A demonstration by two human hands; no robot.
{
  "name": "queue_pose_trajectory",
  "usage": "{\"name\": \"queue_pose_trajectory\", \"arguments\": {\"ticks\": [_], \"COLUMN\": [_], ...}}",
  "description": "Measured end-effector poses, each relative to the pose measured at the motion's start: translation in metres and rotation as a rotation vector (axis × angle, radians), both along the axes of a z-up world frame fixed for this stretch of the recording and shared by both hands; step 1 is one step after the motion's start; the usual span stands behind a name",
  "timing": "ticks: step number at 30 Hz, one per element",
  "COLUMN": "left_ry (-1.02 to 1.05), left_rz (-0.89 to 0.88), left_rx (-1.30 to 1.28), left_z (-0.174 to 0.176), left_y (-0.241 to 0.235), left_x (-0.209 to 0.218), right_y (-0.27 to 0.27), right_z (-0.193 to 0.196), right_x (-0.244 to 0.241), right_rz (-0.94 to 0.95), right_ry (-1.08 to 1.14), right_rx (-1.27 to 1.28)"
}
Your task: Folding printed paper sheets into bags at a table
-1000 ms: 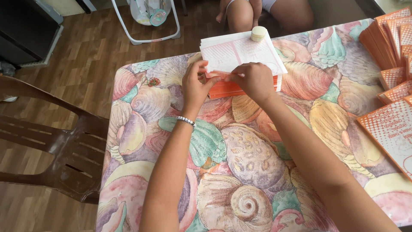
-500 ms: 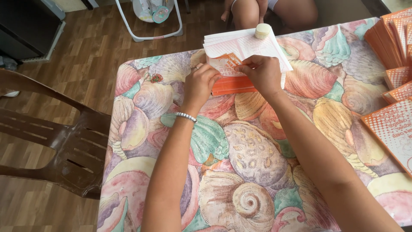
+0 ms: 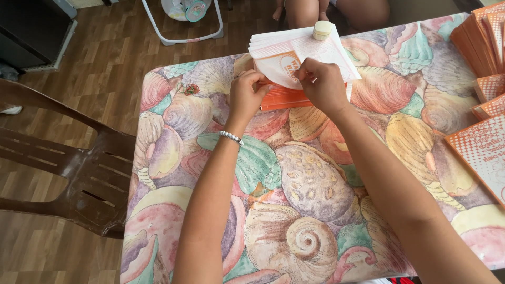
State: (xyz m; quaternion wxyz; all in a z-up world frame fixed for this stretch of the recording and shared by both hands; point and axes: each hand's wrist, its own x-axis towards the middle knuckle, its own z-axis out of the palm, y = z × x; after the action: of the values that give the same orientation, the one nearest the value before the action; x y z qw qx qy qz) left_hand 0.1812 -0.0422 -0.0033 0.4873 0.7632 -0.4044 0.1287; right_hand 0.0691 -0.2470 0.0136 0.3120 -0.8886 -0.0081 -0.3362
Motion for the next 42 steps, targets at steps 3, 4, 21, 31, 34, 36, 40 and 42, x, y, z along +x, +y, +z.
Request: {"name": "queue_pose_trajectory", "arguments": {"ticks": [3, 4, 21, 31, 34, 36, 40, 42], "left_ry": [0.16, 0.157, -0.014, -0.186, -0.217, -0.267, -0.267, -0.333], "left_rz": [-0.082, -0.081, 0.176, 0.196, 0.193, 0.182, 0.192, 0.159], "left_rx": [-0.107, -0.108, -0.106, 0.04, 0.037, 0.036, 0.038, -0.034], "left_z": [-0.004, -0.002, -0.004, 0.0, -0.001, 0.0, 0.019, 0.027], "left_y": [-0.004, -0.005, -0.004, 0.002, 0.0, 0.001, 0.014, 0.028], "left_x": [0.004, 0.003, -0.017, -0.008, -0.008, -0.01, -0.031, -0.049], "right_y": [0.02, 0.019, 0.01, -0.019, -0.053, -0.066, -0.101, -0.119], "right_z": [0.037, 0.036, 0.003, 0.045, 0.031, 0.02, 0.016, 0.013], "right_x": [-0.022, -0.02, -0.005, -0.03, 0.008, 0.031, 0.067, 0.082], "right_rz": [0.2, 0.202, -0.047, 0.082, -0.01, -0.062, -0.007, 0.037], "right_ry": [0.036, 0.033, -0.146, 0.054, -0.011, 0.031, -0.041, -0.097], "right_rx": [-0.009, -0.01, -0.129, -0.171, -0.425, -0.484, -0.367, -0.379]}}
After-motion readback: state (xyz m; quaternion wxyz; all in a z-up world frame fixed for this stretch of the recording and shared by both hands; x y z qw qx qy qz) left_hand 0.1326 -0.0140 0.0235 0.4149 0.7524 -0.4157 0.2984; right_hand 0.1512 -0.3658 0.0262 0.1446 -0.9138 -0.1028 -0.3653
